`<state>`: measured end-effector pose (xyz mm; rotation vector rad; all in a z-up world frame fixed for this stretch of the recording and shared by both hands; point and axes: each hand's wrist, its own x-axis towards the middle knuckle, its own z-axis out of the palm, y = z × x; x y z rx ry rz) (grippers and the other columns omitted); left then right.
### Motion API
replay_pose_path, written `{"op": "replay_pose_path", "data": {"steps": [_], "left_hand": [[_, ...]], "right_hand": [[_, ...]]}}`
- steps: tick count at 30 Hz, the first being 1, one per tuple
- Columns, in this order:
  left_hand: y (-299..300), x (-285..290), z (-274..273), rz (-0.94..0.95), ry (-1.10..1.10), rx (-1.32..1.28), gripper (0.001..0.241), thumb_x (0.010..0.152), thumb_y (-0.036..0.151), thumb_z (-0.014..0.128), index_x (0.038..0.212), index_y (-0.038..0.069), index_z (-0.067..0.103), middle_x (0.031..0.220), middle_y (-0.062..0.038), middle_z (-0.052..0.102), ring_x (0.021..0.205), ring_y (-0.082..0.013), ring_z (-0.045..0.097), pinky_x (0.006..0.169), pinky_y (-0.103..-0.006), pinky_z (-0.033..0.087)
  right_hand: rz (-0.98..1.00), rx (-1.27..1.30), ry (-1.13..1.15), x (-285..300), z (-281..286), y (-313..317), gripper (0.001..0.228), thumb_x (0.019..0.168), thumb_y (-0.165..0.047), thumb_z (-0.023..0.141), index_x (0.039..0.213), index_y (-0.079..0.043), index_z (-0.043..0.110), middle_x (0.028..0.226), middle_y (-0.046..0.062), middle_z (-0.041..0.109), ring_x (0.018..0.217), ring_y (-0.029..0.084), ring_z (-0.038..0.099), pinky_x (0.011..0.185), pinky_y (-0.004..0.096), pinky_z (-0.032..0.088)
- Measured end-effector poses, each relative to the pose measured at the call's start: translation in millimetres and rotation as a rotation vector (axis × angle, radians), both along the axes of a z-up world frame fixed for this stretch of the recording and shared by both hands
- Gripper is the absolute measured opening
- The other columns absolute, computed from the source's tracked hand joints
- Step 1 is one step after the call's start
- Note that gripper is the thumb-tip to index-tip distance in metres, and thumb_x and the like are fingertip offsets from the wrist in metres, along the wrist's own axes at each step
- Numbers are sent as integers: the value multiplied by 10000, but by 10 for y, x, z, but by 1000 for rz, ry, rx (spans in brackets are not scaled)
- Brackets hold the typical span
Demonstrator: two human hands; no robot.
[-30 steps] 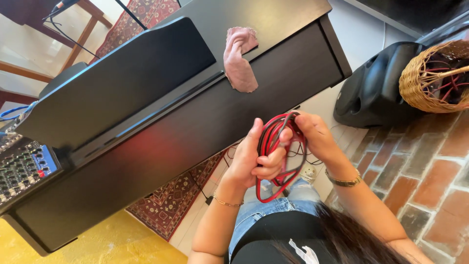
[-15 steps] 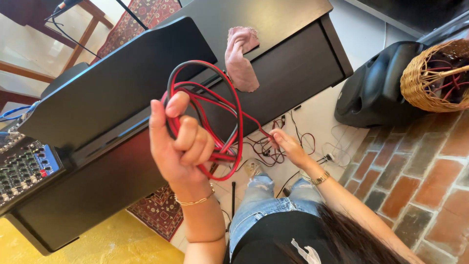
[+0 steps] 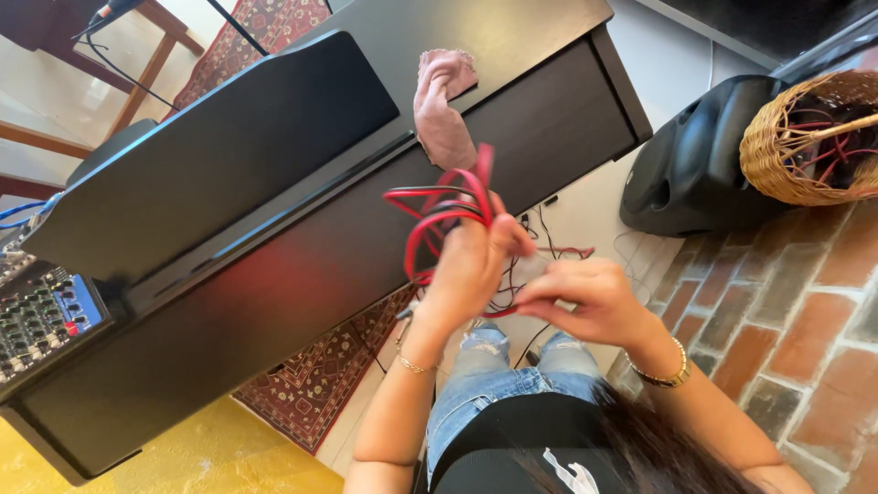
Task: Coiling and wiping down audio cables with a cleaning cloth.
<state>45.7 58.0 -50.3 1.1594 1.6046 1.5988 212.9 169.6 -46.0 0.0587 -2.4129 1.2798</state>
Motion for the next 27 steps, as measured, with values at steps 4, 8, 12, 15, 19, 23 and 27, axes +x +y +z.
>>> {"op": "replay_pose_path", "data": {"steps": [4, 8, 12, 15, 19, 23, 27], "left_hand": [[-67, 175, 23, -276, -178, -141, 370, 1119, 395, 326, 1112, 50, 459, 755, -34, 643, 608, -100, 610, 547, -257, 499], [-168, 166, -228, -621, -513, -236, 513, 1180, 468, 296, 943, 54, 487, 646, 30, 513, 526, -52, 442, 478, -224, 374], [-155, 68, -24, -746, -607, -357, 383, 1123, 446, 444, 1021, 87, 527, 706, 76, 460, 572, -18, 392, 479, -207, 333], [-155, -12, 285, -705, -606, -401, 243, 1044, 325, 600, 1084, 89, 559, 731, 75, 461, 577, -19, 390, 475, -218, 316], [-307, -174, 306, -596, -815, -277, 225, 1014, 226, 672, 1124, 63, 564, 726, 74, 443, 526, -10, 345, 435, -210, 254], [-630, -418, 280, -281, -1004, 483, 235, 1018, 142, 613, 1199, 11, 541, 598, 84, 390, 407, -25, 330, 375, -228, 264], [-703, -608, 376, -278, -958, 986, 238, 1097, 148, 532, 1251, -34, 545, 555, 94, 357, 400, -27, 330, 399, -218, 299]], "right_hand": [[-211, -237, 151, 110, -184, 153, 317, 781, -47, 876, 957, -71, 614, 775, 34, 681, 629, 77, 594, 545, 229, 458], [-300, -319, 276, 161, -132, 232, 521, 784, -25, 908, 986, -90, 432, 841, 60, 663, 766, 82, 631, 640, 232, 527], [-355, -340, 155, 184, -137, 329, 622, 645, -69, 966, 994, -74, 451, 811, 49, 645, 762, 49, 595, 647, 219, 515], [-359, -490, 138, 200, -251, 410, 674, 582, -94, 959, 1088, -61, 514, 889, 30, 628, 793, 34, 578, 649, 197, 507], [-233, -560, 117, 237, -947, 698, 581, 660, -123, 951, 1078, -61, 552, 853, 3, 663, 769, 43, 639, 630, 188, 505], [-309, -611, -105, 388, -1750, 793, 222, 856, -147, 849, 949, -5, 704, 827, 24, 687, 746, 64, 608, 673, 230, 490], [-244, -461, -186, 403, -1803, 758, 253, 975, -257, 716, 957, -8, 752, 885, 28, 707, 873, 75, 626, 802, 264, 508]]}}
